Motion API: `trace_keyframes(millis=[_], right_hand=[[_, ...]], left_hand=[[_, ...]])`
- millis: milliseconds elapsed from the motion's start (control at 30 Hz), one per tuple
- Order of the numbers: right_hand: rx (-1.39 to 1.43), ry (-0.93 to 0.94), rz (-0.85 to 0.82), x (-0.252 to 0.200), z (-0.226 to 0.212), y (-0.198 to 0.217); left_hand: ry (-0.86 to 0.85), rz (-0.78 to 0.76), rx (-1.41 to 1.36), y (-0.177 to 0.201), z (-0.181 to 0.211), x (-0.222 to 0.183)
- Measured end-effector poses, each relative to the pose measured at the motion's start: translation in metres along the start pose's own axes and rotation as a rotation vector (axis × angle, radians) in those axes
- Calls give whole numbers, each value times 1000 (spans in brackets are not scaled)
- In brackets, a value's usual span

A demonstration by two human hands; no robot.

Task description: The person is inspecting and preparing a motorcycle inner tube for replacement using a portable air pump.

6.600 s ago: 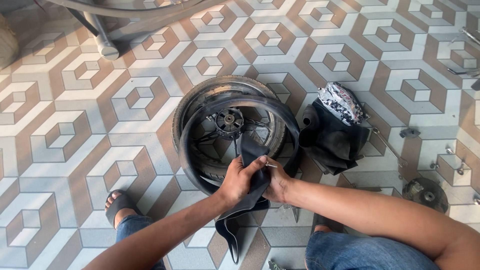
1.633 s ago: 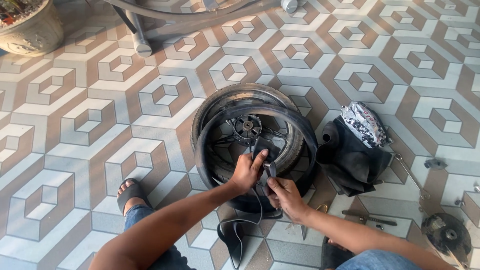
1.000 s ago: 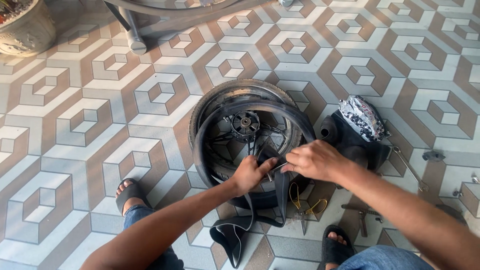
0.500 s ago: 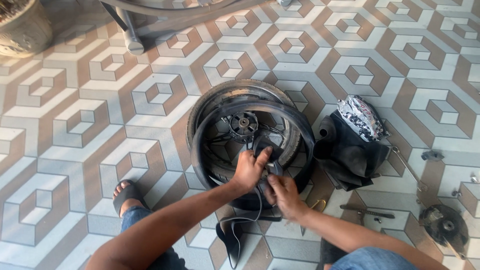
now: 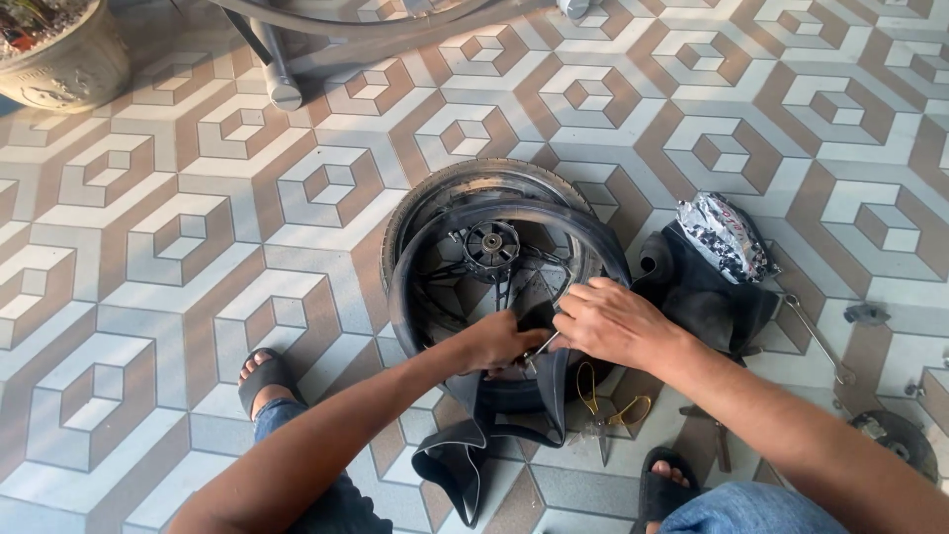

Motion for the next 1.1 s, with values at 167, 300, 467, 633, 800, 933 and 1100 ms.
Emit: trace_keyframes(millis=[167,300,467,633,800,933,1100], right_hand=[[25,-4,43,-5,1,1],[195,-198,184,-25,3,-34],[313,-415,294,-21,-14,-22],[281,-457,300,-20,-5,-12],[507,-635,238,-44,-4,-78],[754,-778,279,-27,-19,-45],[535,-580,135,-22,-9,-32]], left_hand=[[-805,100,866,-24,8,19],[-274,215,247,12,3,-5],[-137,381,-1,26,-30,9],[-566,350,524,7,-22,21],[-346,388,141,25,-15,12],[-665,539,686,24,4,21],[-109,261,-69,25,-35,21]])
Point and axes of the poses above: each hand's wrist, its own x-axis towards the middle knuckle, its own y-axis out of the back of the hand, z = x × y, the point moved 9 cm from there along x, towards the middle knuckle, and after that the axes turned 3 degrees about -x, right-handed, at the moved point
